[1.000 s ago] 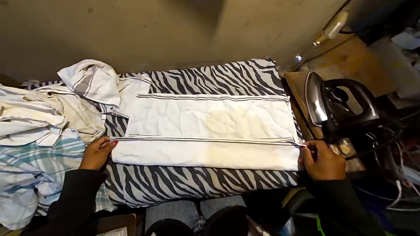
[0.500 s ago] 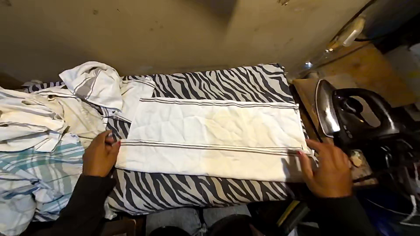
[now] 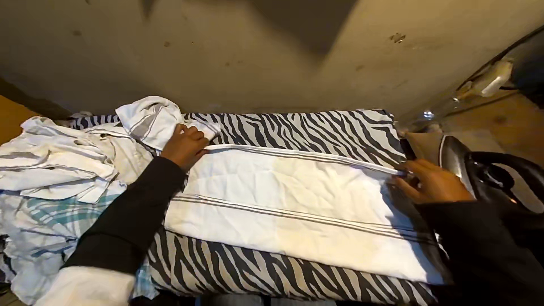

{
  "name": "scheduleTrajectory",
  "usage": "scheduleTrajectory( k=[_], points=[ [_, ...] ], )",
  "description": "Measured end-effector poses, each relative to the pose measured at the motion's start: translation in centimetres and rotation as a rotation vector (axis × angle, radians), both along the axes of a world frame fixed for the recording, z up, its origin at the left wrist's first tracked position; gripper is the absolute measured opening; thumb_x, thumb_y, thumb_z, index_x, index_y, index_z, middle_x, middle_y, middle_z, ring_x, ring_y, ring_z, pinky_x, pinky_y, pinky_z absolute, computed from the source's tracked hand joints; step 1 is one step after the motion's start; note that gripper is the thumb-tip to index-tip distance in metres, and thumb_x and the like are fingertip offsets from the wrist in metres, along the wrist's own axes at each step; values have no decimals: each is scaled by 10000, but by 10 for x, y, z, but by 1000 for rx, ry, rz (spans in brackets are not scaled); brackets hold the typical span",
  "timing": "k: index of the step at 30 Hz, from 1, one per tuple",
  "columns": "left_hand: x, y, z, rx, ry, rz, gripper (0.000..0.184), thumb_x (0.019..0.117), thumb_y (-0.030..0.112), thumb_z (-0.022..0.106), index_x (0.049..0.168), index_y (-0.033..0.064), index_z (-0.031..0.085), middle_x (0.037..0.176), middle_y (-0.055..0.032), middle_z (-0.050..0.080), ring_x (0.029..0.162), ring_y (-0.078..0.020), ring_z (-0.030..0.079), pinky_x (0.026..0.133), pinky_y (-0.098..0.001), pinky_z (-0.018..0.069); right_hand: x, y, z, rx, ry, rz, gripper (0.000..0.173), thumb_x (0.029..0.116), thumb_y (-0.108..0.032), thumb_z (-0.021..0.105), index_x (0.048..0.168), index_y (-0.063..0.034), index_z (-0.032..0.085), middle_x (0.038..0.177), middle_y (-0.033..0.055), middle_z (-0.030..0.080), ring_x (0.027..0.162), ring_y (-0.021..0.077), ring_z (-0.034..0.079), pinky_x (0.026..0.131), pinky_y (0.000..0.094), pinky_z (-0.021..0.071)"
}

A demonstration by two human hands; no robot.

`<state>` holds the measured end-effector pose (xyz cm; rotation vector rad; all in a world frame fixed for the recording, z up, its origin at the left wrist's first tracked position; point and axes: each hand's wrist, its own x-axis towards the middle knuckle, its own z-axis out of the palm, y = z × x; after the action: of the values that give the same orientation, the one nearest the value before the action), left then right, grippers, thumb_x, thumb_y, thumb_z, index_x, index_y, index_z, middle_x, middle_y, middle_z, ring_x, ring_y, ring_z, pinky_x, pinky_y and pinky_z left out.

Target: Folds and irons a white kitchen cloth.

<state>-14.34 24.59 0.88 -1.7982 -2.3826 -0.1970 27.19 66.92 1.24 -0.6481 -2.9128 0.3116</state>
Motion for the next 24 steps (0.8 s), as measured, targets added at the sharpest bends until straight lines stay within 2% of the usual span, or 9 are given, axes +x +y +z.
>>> scheduleTrajectory(
  k=[3, 7, 11, 13, 15, 18, 19, 22, 24],
  points=[
    [10, -49, -9, 149, 97, -66, 111, 898, 23, 697, 995, -2, 744, 945, -215, 718, 960, -446, 678, 893, -662, 454, 47, -29, -6, 20, 131, 29, 240, 933, -97, 653, 1079, 81, 718, 1048, 345, 667, 809, 513, 667, 710, 682, 524],
    [25, -92, -48, 178, 70, -74, 171, 948, 44, 617, 1017, 36, 773, 992, -201, 729, 975, -436, 690, 845, -616, 513, 81, -50, -33, -3, 144, 13, 187, 894, -48, 683, 1044, 33, 760, 1040, 310, 693, 820, 484, 684, 746, 679, 523],
    [39, -91, -60, 191, 29, -5, 398, 977, 349, 585, 1216, 61, 719, 1278, -227, 659, 1138, -442, 641, 943, -635, 471, 84, -52, -42, 32, 167, -6, 194, 879, -27, 692, 1054, 18, 761, 1038, 303, 698, 834, 484, 687, 757, 677, 521],
    [45, -81, -62, 223, 55, -23, 448, 976, 400, 570, 1283, 96, 690, 1328, -219, 637, 1172, -425, 627, 946, -627, 458, 83, -50, -38, 45, 165, -7, 194, 898, -29, 667, 1062, 33, 750, 1048, 312, 696, 861, 503, 691, 757, 691, 527],
    [48, -71, -61, 209, 65, -31, 383, 973, 296, 609, 1296, 105, 687, 1311, -215, 649, 1176, -424, 631, 946, -623, 466, 79, -49, -33, 44, 178, -11, 193, 903, -21, 655, 1058, 53, 741, 1041, 319, 693, 848, 506, 688, 739, 676, 533],
    [46, -61, -57, 174, -38, 5, 324, 941, 109, 667, 1255, 40, 709, 1140, -240, 709, 1072, -446, 678, 893, -620, 513, 77, -50, -31, 48, 193, -6, 201, 897, -16, 653, 1060, 71, 733, 1030, 326, 690, 836, 501, 694, 730, 657, 547],
    [45, -59, -57, 194, -78, 35, 315, 937, 91, 664, 1239, 12, 707, 1117, -247, 708, 1057, -449, 678, 884, -615, 516, 77, -49, -30, 50, 197, -4, 198, 893, -12, 658, 1057, 69, 734, 1024, 323, 691, 831, 495, 695, 733, 650, 551],
    [52, -55, -52, 273, -163, 156, 416, 943, 132, 655, 1337, -1, 635, 1172, -248, 692, 1070, -448, 669, 926, -613, 509, 77, -47, -33, 39, 202, -6, 194, 889, -19, 666, 1047, 65, 740, 1017, 319, 696, 833, 487, 699, 738, 649, 552],
    [57, -51, -53, 330, -151, 133, 444, 917, 150, 672, 1323, -18, 612, 1179, -239, 690, 1060, -442, 673, 919, -607, 518, 77, -46, -37, 38, 203, -1, 204, 883, -31, 651, 1036, 69, 741, 1008, 319, 696, 827, 493, 695, 739, 655, 542]
  ],
)
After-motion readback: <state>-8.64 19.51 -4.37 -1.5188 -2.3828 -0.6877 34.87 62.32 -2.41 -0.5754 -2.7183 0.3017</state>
